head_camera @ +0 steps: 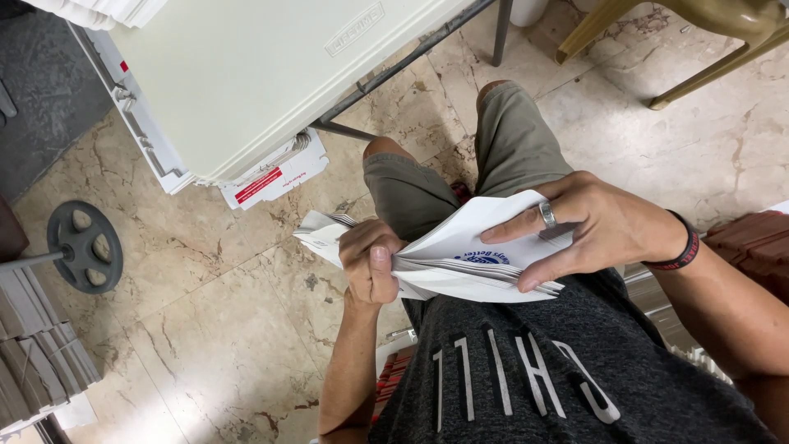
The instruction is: Organizing and stacking flat-folded cardboard boxes on a table.
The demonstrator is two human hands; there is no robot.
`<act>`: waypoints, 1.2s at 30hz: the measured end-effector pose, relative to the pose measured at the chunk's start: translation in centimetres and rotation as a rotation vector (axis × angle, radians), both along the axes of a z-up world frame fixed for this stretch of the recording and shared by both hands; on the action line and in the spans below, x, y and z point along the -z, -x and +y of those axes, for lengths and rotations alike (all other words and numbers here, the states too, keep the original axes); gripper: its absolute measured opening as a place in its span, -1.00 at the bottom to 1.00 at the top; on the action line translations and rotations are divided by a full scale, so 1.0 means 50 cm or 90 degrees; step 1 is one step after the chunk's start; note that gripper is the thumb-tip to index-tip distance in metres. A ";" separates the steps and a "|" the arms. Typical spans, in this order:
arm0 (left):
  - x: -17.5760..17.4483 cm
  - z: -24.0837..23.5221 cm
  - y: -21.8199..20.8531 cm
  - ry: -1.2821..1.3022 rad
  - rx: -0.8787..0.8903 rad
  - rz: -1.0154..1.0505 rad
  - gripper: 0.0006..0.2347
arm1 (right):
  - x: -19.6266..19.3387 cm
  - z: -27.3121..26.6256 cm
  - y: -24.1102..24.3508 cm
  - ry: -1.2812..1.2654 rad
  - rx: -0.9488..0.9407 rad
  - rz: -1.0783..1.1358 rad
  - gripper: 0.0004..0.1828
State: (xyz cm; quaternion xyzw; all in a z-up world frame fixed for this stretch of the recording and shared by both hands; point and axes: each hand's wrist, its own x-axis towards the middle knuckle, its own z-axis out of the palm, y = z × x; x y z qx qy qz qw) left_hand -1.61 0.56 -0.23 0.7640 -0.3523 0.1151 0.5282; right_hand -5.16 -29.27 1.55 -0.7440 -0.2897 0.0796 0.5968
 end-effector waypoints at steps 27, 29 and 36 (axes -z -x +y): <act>-0.001 -0.002 -0.007 -0.007 0.001 0.028 -0.56 | -0.011 0.005 -0.013 0.001 0.049 -0.081 -0.36; -0.004 -0.004 -0.007 -0.006 0.001 0.028 -0.56 | -0.009 0.004 -0.013 0.007 0.049 -0.080 -0.36; -0.002 -0.002 -0.010 -0.010 -0.025 0.050 -0.55 | 0.042 0.018 -0.027 0.009 0.161 -0.261 -0.50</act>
